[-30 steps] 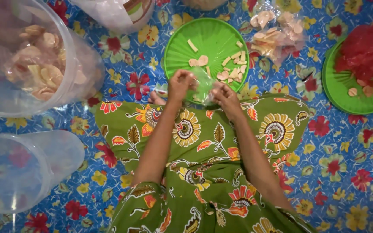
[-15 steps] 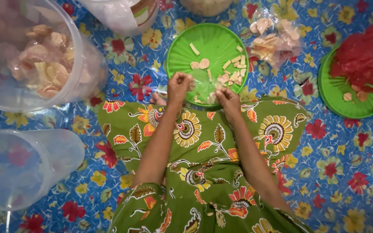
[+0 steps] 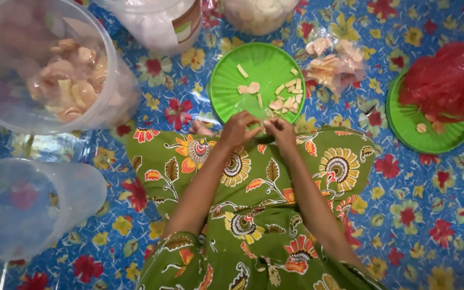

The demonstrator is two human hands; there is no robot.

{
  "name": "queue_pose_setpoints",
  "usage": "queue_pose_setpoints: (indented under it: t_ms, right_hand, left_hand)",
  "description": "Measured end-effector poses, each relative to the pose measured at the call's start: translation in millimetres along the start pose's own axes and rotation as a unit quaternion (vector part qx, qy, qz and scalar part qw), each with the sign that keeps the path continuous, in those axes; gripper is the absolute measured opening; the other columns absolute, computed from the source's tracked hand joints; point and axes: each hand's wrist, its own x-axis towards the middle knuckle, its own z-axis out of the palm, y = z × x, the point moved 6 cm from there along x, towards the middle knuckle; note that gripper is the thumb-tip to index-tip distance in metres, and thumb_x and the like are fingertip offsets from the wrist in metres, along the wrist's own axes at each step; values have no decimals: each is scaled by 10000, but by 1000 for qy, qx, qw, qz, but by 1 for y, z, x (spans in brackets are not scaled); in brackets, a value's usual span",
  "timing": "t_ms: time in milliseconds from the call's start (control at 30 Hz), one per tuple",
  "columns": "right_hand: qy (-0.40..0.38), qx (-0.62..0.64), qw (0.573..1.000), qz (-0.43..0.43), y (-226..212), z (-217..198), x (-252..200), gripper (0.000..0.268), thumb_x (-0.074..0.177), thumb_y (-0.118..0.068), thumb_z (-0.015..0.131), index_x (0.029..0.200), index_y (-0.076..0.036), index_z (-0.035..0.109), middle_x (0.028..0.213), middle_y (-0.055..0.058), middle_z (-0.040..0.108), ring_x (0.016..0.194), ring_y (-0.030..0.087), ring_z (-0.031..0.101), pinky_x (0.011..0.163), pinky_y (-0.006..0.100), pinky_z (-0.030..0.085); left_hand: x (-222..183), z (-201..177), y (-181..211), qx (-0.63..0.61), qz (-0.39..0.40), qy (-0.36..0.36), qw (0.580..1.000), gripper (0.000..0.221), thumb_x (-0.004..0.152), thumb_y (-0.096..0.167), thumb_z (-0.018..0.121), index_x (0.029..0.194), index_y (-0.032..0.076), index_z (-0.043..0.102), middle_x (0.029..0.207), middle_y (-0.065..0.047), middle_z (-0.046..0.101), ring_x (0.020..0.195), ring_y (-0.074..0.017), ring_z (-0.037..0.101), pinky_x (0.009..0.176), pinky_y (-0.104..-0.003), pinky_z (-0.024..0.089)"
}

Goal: Bagging sliced food items from a plate into small plastic bags

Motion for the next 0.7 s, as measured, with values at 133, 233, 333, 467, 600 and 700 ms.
queue_pose_setpoints:
  t_ms: [133, 233, 333, 467, 600, 700]
  right_hand:
    - [-8, -10, 1000, 21, 2, 0, -1, 190, 755, -256, 780, 855, -122, 690, 691, 20, 637, 645, 85, 562, 639, 225, 460]
    - [-31, -9, 999, 42, -7, 4, -6, 222, 725, -264, 801, 854, -116, 698, 705, 27, 657, 648, 93, 586, 645, 236, 478]
    - [-42, -10, 998, 50, -12, 5, -11, 198, 760, -218, 757, 916, -110, 699, 764, 47, 672, 717, 107, 615, 714, 248, 505]
    - [-36, -26, 998, 50, -8, 3, -6, 204, 791, -272, 739, 948, -146, 706, 832, 62, 686, 788, 117, 624, 764, 265, 510]
    - [-25, -16, 999, 38, 6, 0, 2, 239, 789, -276, 754, 974, -138, 692, 956, 57, 670, 938, 162, 620, 874, 310, 476]
    - [-34, 54, 997, 33, 3, 3, -1, 235, 781, -177, 743, 978, -80, 660, 927, 72, 661, 847, 147, 646, 759, 254, 542]
  left_hand:
    - [6, -14, 26, 26, -3, -21, 999, 210, 703, 286, 765, 827, 145, 672, 705, -48, 590, 649, -223, 618, 638, -349, 503]
    - [0, 0, 7, 55, 2, -40, 998, 199, 685, 300, 762, 824, 181, 684, 697, -26, 588, 645, -217, 616, 643, -340, 503]
    - [-8, 13, -16, 63, -2, -48, 997, 154, 720, 292, 730, 823, 192, 674, 703, -13, 582, 660, -208, 622, 635, -326, 503]
    - [-7, 5, -5, 77, -14, -48, 996, 112, 776, 291, 676, 816, 186, 676, 699, -23, 585, 657, -231, 627, 621, -332, 506]
    - [-3, 0, 5, 84, -26, -49, 995, 120, 816, 291, 626, 776, 185, 668, 676, -38, 576, 640, -260, 623, 598, -336, 509]
    - [-4, 2, 3, 82, -48, -51, 994, 129, 806, 300, 629, 782, 178, 666, 699, -55, 580, 668, -289, 625, 616, -357, 516]
